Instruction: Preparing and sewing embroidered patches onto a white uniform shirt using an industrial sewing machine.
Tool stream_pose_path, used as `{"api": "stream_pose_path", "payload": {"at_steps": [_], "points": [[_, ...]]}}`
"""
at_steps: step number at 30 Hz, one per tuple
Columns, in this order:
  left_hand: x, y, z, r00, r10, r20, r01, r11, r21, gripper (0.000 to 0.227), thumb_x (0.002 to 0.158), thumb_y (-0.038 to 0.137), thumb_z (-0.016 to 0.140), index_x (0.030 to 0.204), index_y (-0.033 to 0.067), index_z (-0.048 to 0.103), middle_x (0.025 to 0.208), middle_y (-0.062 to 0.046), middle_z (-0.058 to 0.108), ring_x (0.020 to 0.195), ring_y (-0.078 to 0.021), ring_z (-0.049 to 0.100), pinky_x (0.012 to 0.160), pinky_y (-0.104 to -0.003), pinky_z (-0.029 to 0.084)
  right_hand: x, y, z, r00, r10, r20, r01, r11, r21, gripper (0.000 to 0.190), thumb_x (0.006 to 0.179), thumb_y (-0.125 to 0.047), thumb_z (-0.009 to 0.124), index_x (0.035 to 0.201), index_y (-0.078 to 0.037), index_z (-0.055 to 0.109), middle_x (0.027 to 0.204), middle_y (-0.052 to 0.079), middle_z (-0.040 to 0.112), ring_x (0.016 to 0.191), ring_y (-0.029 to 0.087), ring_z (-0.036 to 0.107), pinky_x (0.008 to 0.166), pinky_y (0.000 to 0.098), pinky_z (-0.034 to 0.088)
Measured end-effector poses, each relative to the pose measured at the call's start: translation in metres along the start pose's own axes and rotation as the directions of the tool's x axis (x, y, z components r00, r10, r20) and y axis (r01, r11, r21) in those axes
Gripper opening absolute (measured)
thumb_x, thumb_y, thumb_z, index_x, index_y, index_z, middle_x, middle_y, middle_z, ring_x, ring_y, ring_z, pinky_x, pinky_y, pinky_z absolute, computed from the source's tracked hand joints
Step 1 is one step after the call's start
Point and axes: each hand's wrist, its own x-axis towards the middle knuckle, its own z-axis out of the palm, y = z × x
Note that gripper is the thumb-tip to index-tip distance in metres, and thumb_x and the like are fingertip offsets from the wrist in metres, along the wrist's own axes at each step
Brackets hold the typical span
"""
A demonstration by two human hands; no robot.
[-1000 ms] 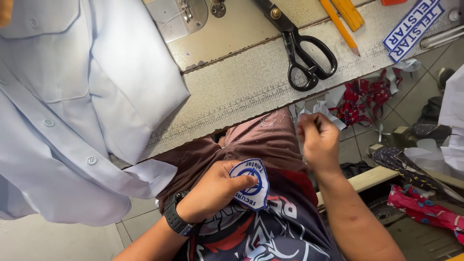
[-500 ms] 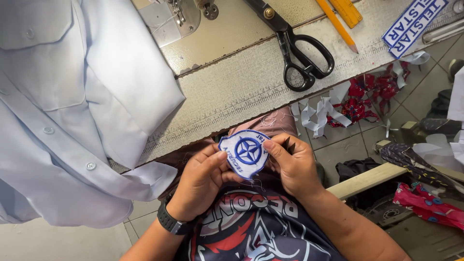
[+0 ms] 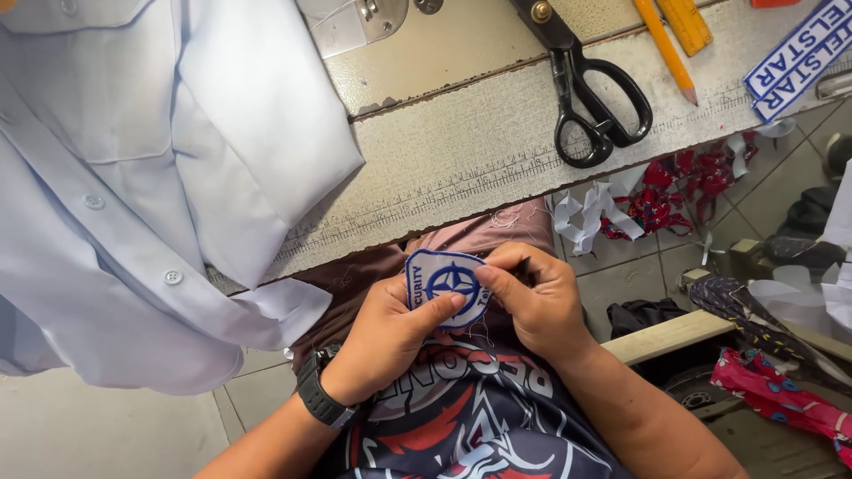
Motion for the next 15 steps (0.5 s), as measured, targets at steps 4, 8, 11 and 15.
{"api": "stream_pose_path", "payload": {"at_steps": [4, 8, 11, 15], "points": [[0.007, -0.008, -0.005, 0.981, 0.182, 0.072, -0.191, 0.971, 0.143, 0.015, 0.092, 0.023, 0.075, 0.092, 0.0089, 0.07, 0.084, 0.004, 0.067, 0.077, -0.0056, 0.058, 0.072, -0.023, 0.051, -0.001, 0.002, 0.001, 0.998, 0.014, -0.064, -0.014, 1.0, 0.008, 0.019, 0.099, -0.012, 0.064, 0.081, -0.007, 0.065, 0.066, -0.001, 0.054, 0.055, 0.008, 0.045, 0.055, 0.0222, 0.038], [0.004, -0.001, -0.007, 0.996, 0.065, 0.064, -0.072, 0.991, 0.114, 0.02, 0.088, 0.018, 0.074, 0.1, 0.0021, 0.076, 0.093, -0.005, 0.08, 0.083, -0.0114, 0.071, 0.078, -0.026, 0.059, 0.02, 0.011, -0.032, 0.93, 0.116, -0.35, -0.039, 0.975, 0.22, 0.029, 0.102, -0.022, 0.056, 0.075, -0.012, 0.055, 0.06, 0.003, 0.054, 0.045, 0.012, 0.044, 0.041, 0.0264, 0.033], [0.003, -0.002, -0.012, 0.995, 0.071, 0.074, -0.079, 0.992, 0.1, 0.02, 0.088, 0.018, 0.075, 0.1, 0.0018, 0.077, 0.096, -0.006, 0.08, 0.086, -0.0114, 0.072, 0.081, -0.026, 0.059, 0.017, -0.005, -0.044, 0.958, 0.026, -0.284, -0.01, 0.998, 0.058, 0.043, 0.103, -0.039, 0.051, 0.068, -0.014, 0.051, 0.057, 0.001, 0.049, 0.046, 0.012, 0.042, 0.045, 0.0267, 0.033], [0.004, 0.0, -0.008, 0.989, 0.071, 0.128, -0.078, 0.996, 0.052, 0.022, 0.088, 0.016, 0.075, 0.105, 0.0022, 0.075, 0.098, -0.005, 0.079, 0.085, -0.0103, 0.07, 0.08, -0.026, 0.058, 0.007, -0.018, -0.027, 0.978, -0.012, 0.208, 0.046, 0.986, -0.158, 0.04, 0.09, -0.035, 0.072, 0.121, -0.009, 0.068, 0.101, 0.004, 0.07, 0.09, 0.012, 0.066, 0.078, 0.0239, 0.056]]}}
